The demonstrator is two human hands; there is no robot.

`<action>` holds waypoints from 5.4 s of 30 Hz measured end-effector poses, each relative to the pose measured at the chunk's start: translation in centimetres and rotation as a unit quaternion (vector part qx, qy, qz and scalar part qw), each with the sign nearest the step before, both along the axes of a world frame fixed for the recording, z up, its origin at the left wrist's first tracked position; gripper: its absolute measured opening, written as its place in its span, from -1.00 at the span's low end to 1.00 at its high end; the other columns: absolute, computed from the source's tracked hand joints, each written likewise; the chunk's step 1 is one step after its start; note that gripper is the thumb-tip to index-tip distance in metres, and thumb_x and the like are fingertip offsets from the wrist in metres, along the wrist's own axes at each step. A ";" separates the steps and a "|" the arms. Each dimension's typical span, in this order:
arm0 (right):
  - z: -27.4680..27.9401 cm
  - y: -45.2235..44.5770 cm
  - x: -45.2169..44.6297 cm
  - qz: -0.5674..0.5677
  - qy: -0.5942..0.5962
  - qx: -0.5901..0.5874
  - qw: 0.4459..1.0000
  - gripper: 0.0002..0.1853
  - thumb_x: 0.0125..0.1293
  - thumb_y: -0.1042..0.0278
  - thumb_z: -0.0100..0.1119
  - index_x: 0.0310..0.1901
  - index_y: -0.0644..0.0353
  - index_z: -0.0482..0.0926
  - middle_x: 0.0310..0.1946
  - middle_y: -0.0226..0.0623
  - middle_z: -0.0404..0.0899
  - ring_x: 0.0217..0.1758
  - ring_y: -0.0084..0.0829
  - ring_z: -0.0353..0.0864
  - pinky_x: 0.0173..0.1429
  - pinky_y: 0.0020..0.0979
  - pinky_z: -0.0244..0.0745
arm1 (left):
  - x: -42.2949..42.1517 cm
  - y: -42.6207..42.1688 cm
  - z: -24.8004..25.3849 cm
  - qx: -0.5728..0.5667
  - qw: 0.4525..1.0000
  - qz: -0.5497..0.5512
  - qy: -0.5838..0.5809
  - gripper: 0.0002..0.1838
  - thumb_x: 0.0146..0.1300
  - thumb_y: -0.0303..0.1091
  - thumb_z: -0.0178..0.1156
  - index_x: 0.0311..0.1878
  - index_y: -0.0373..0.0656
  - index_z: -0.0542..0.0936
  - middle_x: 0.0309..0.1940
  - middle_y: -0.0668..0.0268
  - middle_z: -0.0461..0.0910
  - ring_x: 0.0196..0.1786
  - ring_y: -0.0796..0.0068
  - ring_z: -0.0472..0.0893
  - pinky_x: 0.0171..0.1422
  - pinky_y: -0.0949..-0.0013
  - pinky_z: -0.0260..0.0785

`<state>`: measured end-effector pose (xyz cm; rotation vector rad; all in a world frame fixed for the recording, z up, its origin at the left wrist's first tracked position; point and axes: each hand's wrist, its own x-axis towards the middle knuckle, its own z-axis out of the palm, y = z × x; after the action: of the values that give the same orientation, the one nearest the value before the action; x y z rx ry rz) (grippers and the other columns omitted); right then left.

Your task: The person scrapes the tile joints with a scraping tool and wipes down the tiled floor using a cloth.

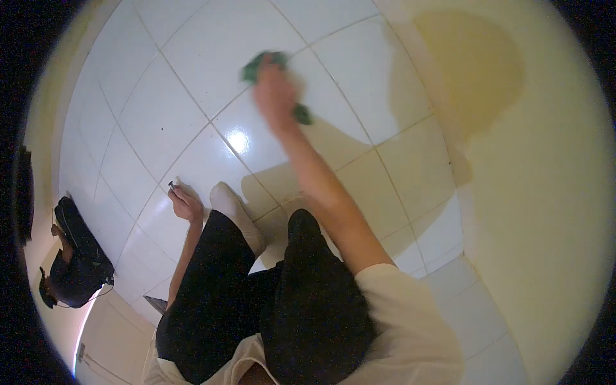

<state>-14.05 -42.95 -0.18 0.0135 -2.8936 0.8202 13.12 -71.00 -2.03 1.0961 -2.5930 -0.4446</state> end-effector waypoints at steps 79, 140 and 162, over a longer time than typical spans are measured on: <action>2.6 1.7 -23.6 -0.124 0.028 0.112 0.986 -0.37 0.35 0.15 0.11 0.33 0.44 0.36 0.00 0.07 0.64 -0.04 0.10 0.69 0.02 0.03 0.59 | 0.0 -0.8 1.5 0.058 0.998 -0.011 0.011 -0.73 0.56 -0.22 -0.09 -0.04 -0.16 0.55 -0.36 0.12 0.68 -0.41 0.02 0.66 -0.36 0.10 0.45; 0.7 -5.6 -23.6 0.032 0.057 0.030 0.997 -0.53 0.29 0.16 0.23 0.18 0.18 0.58 0.03 -0.02 0.67 0.07 0.04 0.66 0.14 -0.01 0.54 | 0.1 -1.3 2.2 0.124 0.992 0.008 -0.032 -0.71 0.57 -0.18 -0.08 0.05 -0.10 0.56 -0.36 0.09 0.67 -0.37 0.02 0.65 -0.28 0.08 0.46; 4.3 11.5 -12.9 -0.100 -0.032 -0.341 0.934 -0.53 0.48 0.12 -0.03 -0.03 0.44 0.66 -0.11 -0.14 0.68 -0.15 -0.24 0.68 -0.05 -0.18 0.60 | 0.3 -1.7 0.6 0.052 0.998 -0.021 0.037 -0.77 0.51 -0.23 0.02 0.03 -0.08 0.58 -0.46 0.16 0.65 -0.46 0.12 0.65 -0.36 0.14 0.47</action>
<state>-26.91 -31.46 4.08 -0.3727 -2.4415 1.7394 13.45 -72.67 -1.47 1.0394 -2.5568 -0.6251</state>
